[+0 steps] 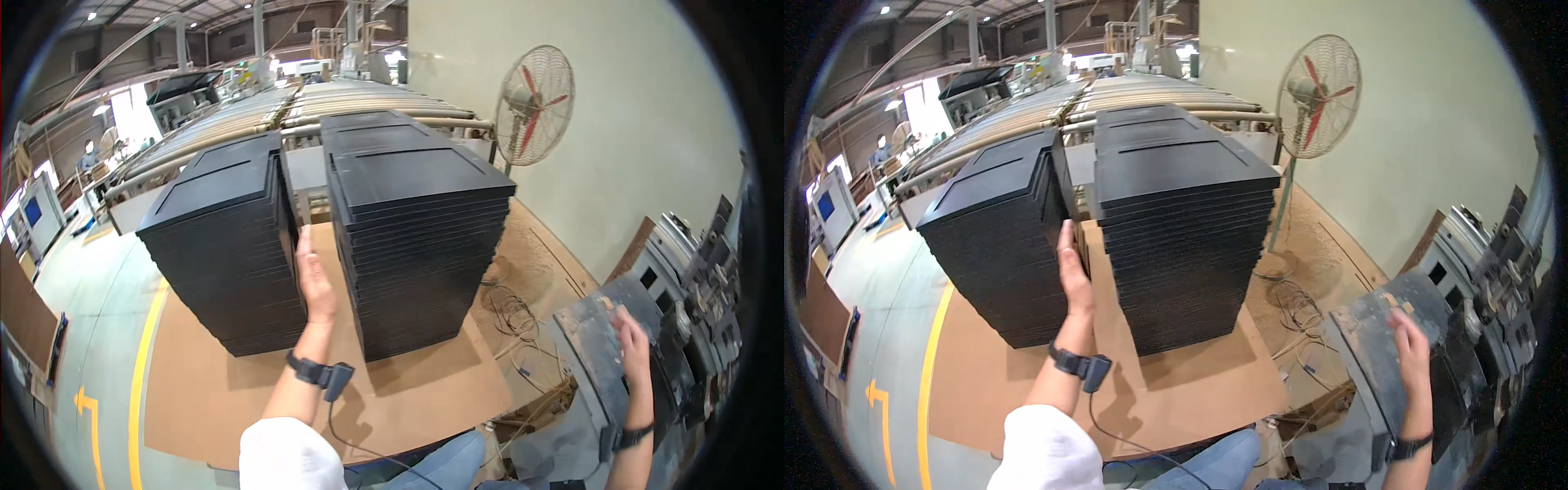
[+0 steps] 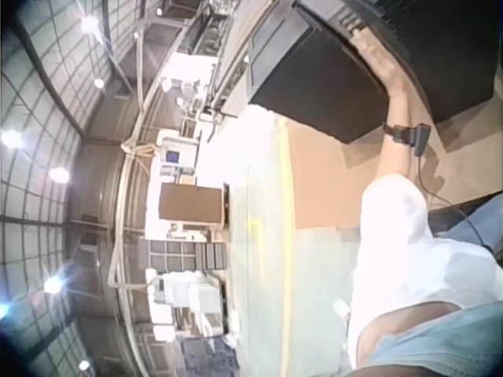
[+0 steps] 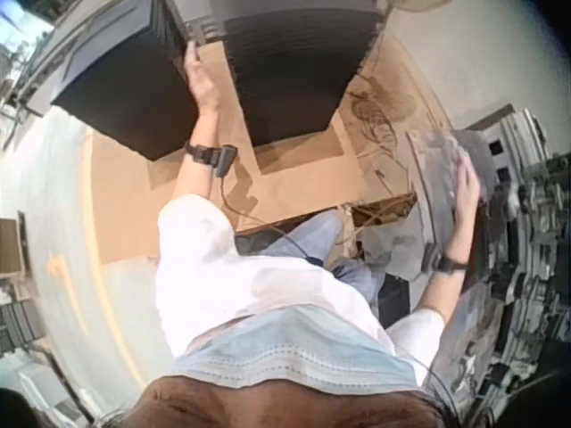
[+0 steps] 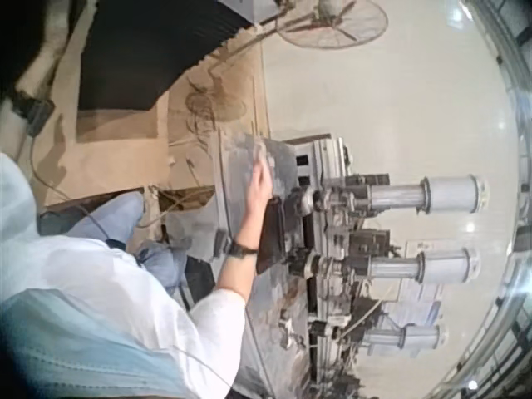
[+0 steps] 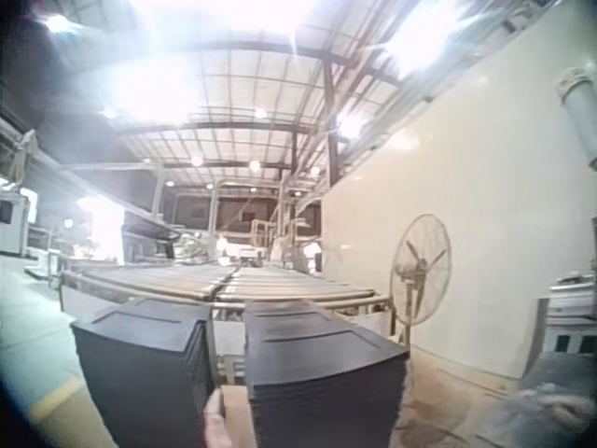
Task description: Manually process black rectangular panels on a woodworking machine and stack them.
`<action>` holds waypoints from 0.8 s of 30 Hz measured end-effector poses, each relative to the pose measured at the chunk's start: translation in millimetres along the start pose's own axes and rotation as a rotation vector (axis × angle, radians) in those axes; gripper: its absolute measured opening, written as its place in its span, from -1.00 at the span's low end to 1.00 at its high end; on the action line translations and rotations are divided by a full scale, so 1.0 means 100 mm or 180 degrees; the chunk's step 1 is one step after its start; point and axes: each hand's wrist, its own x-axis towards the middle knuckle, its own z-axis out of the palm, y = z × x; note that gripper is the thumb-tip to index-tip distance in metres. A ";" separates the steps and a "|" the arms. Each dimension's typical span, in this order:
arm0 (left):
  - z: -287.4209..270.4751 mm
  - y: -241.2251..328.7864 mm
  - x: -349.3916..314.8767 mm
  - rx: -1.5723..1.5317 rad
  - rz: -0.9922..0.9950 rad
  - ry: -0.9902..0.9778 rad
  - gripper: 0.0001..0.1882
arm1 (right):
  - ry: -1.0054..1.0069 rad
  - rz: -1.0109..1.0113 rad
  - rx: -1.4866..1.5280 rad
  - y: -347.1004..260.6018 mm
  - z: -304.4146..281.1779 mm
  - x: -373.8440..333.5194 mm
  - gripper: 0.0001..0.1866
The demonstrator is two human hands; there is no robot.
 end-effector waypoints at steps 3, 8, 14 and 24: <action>0.15 -0.05 0.00 -0.0259 -0.0044 -0.0257 -0.39 | -0.0497 -0.0215 0.2183 -0.46 0.94 0.91 -0.28; 0.38 0.09 0.18 -0.0556 0.0233 -0.0575 -0.32 | -0.0953 -0.0172 0.3195 -0.92 1.90 1.77 -0.28; 0.37 0.17 0.24 -0.0697 0.0417 -0.0963 -0.20 | -0.1468 -0.0331 0.3655 -1.16 2.34 2.06 -0.34; 0.41 0.10 0.25 -0.1420 -0.0157 -0.0069 -0.10 | -0.1601 -0.0231 0.4461 -1.02 2.44 2.14 -0.27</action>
